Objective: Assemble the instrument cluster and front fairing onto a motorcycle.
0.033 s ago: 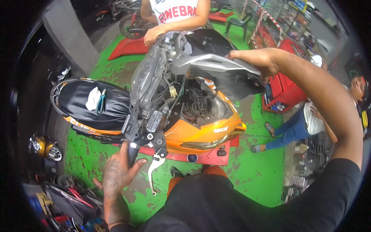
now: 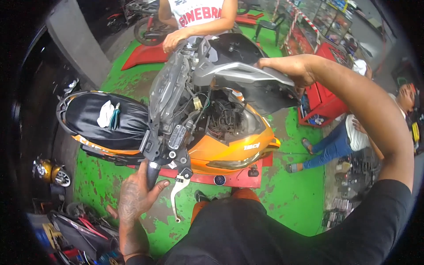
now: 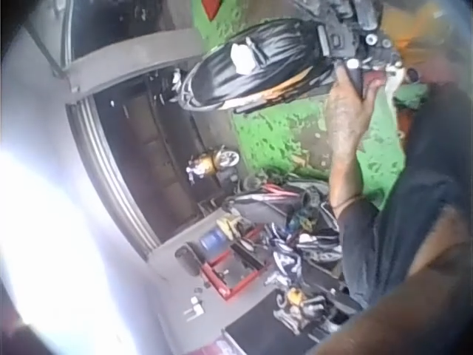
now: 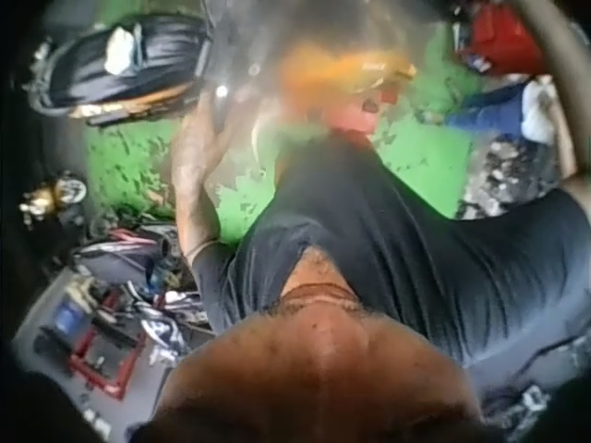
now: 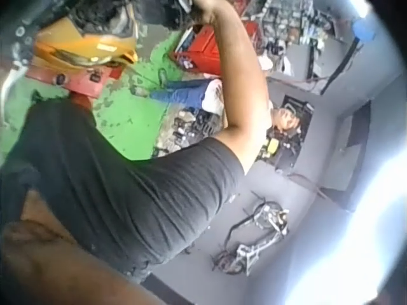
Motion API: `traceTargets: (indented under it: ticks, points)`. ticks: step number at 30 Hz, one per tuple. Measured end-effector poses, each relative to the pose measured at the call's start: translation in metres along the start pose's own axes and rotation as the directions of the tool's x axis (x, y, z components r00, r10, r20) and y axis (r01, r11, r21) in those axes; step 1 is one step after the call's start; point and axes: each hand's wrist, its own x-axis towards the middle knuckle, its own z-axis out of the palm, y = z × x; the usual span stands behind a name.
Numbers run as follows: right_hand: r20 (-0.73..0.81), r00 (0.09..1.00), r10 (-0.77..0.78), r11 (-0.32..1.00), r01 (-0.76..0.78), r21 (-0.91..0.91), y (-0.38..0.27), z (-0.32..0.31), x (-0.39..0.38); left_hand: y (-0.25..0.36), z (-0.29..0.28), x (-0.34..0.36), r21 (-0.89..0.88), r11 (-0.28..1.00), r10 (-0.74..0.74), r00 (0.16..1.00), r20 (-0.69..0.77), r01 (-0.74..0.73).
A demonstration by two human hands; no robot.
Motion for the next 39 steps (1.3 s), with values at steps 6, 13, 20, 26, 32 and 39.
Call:
traceTargets:
  ticks: [6,13,20,26,32,39]
  points:
    - [0.085,0.993,-0.087,0.990,0.077,0.116,0.039,0.012,0.014,-0.012,0.008,0.009,-0.079,0.989,0.120,0.992,-0.042,-0.123]
    - [-0.078,0.966,-0.246,0.798,0.248,0.549,0.127,-0.012,0.085,-0.005,0.009,0.005,-0.237,0.969,0.046,0.996,-0.080,-0.064]
    - [0.020,0.847,-0.532,0.580,0.347,0.737,0.130,0.024,0.104,0.008,0.005,0.000,-0.238,0.965,-0.129,0.991,-0.046,0.115]
    - [0.034,0.844,-0.536,0.249,0.119,0.961,0.141,0.042,0.169,0.016,0.015,0.000,-0.207,0.968,-0.172,0.975,-0.137,0.142]
    - [-0.008,0.744,-0.668,0.254,0.239,0.937,0.118,0.045,0.234,0.031,0.015,0.000,-0.278,0.924,-0.297,0.950,-0.095,0.261]
    - [-0.053,0.715,-0.697,0.239,0.302,0.923,0.092,0.036,0.254,0.041,0.013,0.002,-0.301,0.910,-0.330,0.938,-0.110,0.285]
